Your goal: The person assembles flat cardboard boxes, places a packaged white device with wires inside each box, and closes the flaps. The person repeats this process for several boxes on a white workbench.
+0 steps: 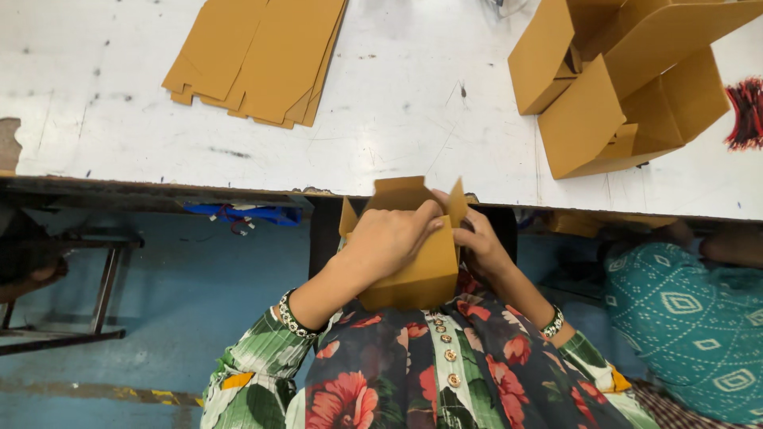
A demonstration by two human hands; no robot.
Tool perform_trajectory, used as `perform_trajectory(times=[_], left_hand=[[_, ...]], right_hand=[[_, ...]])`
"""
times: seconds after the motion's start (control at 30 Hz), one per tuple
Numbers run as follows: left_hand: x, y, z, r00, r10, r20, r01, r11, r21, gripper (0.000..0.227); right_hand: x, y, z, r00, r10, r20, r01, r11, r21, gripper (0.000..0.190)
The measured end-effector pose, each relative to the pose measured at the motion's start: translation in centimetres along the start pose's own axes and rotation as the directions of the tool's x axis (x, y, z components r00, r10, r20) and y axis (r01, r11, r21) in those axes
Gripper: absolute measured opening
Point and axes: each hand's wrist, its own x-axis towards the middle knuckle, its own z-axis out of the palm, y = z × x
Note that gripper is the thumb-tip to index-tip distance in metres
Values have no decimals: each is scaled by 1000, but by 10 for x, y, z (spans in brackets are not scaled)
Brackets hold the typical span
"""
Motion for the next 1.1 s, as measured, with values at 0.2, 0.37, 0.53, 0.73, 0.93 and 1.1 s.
perform_trajectory(times=[0.2,0.37,0.53,0.73,0.93,1.1], left_hand=[[-10,-14,34,983,40,181,-50,997,53,16],[-3,-13,37,944,68,322,-61,998,-30,16],[-8,-4,-10,978,187,-97,-188,982,4,27],[-54,-61,-34,772,-560,-300,223,681,-698,29],[-85,-66,43,777,-461,428,410,-145,-900,64],[-84,-65,59,825,-392,406,443,5,-896,71]], right_hand=[[-15,1,5,999,-35,5,35,999,12,83],[-16,-2,9,999,-30,29,33,995,-90,82],[-15,-8,7,1000,-2,28,3,1000,-25,85],[-21,-5,-2,997,13,82,-28,983,184,91],[-14,-1,-3,991,38,129,-60,983,171,98],[-18,-3,-12,976,6,217,-1,1000,-22,103]])
